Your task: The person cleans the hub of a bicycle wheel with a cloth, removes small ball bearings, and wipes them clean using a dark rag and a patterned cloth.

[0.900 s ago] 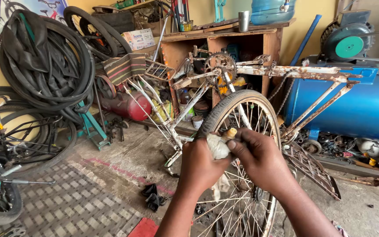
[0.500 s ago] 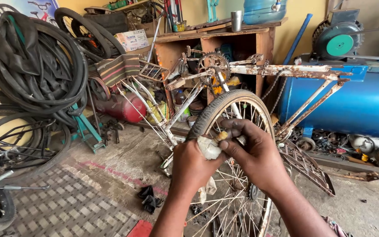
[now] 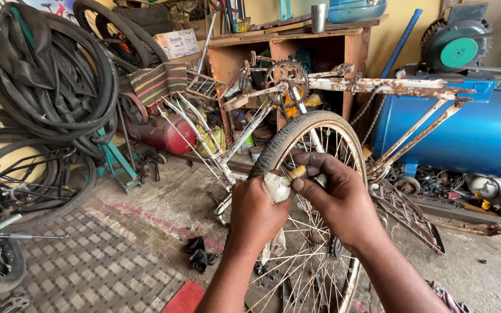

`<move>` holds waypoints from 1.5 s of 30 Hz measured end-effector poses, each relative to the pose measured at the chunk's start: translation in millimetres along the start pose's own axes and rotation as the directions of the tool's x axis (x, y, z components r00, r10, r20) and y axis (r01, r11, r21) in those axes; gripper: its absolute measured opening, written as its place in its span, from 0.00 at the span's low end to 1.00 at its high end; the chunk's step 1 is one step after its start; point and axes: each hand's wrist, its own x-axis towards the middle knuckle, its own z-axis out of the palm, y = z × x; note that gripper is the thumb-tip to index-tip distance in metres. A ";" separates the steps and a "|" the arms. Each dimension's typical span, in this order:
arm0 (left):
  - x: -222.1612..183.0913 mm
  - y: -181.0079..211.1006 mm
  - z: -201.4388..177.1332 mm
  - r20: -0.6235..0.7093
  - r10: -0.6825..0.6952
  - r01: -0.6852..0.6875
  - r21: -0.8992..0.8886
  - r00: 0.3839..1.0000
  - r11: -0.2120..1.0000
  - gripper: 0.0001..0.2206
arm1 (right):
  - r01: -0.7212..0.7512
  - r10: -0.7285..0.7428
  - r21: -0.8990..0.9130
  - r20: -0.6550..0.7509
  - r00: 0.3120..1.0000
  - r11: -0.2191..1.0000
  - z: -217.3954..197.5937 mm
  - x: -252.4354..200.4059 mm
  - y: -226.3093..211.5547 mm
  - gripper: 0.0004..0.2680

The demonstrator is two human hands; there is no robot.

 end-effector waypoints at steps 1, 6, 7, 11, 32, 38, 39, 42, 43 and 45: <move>1.0 0.8 0.1 0.017 -0.026 0.025 0.012 1.000 1.000 0.09 | -0.003 0.003 0.005 -0.005 1.000 1.000 0.5 -0.2 0.0 0.16; 2.9 6.1 -2.3 0.042 0.000 -0.001 0.035 0.999 0.999 0.09 | -0.016 0.017 0.088 -0.013 1.000 0.996 1.3 0.3 4.0 0.16; 2.6 7.1 -3.7 0.047 -0.007 0.008 -0.006 0.999 1.000 0.12 | -0.034 0.035 0.070 -0.018 0.999 0.997 0.7 0.3 4.2 0.15; 2.1 4.7 -1.9 0.041 0.003 -0.002 -0.041 0.999 0.999 0.15 | 0.064 -0.064 -0.010 -0.032 0.997 0.998 1.7 -1.5 5.4 0.15; 9.9 -19.3 -1.2 0.016 -0.303 0.229 -0.691 0.953 0.685 0.20 | -0.149 0.231 -0.439 0.140 0.963 0.886 18.9 -11.9 44.7 0.14; 3.3 -1.5 0.2 0.032 -0.249 0.215 -0.616 0.968 0.758 0.19 | -0.182 0.176 -0.228 -0.045 0.983 0.956 44.7 -12.6 54.3 0.12; 1.7 -1.2 0.8 0.005 -0.202 0.167 -0.580 0.979 0.797 0.19 | -0.249 0.241 -0.192 -0.068 0.968 0.949 49.9 -13.4 56.1 0.14; 0.0 -5.7 -2.7 -0.088 -0.028 -0.013 -0.429 0.996 0.903 0.21 | -0.352 0.362 0.219 -0.008 0.932 0.910 63.6 -18.9 60.1 0.11; -0.6 -7.2 -4.0 -0.090 -0.085 0.035 -0.454 0.992 0.890 0.19 | -0.289 0.288 0.202 0.033 0.957 0.936 62.7 -22.5 61.1 0.11; -1.4 -9.0 -5.8 -0.088 -0.198 0.127 -0.508 0.976 0.852 0.15 | -0.158 0.139 0.170 0.119 0.983 0.973 56.3 -29.5 61.7 0.16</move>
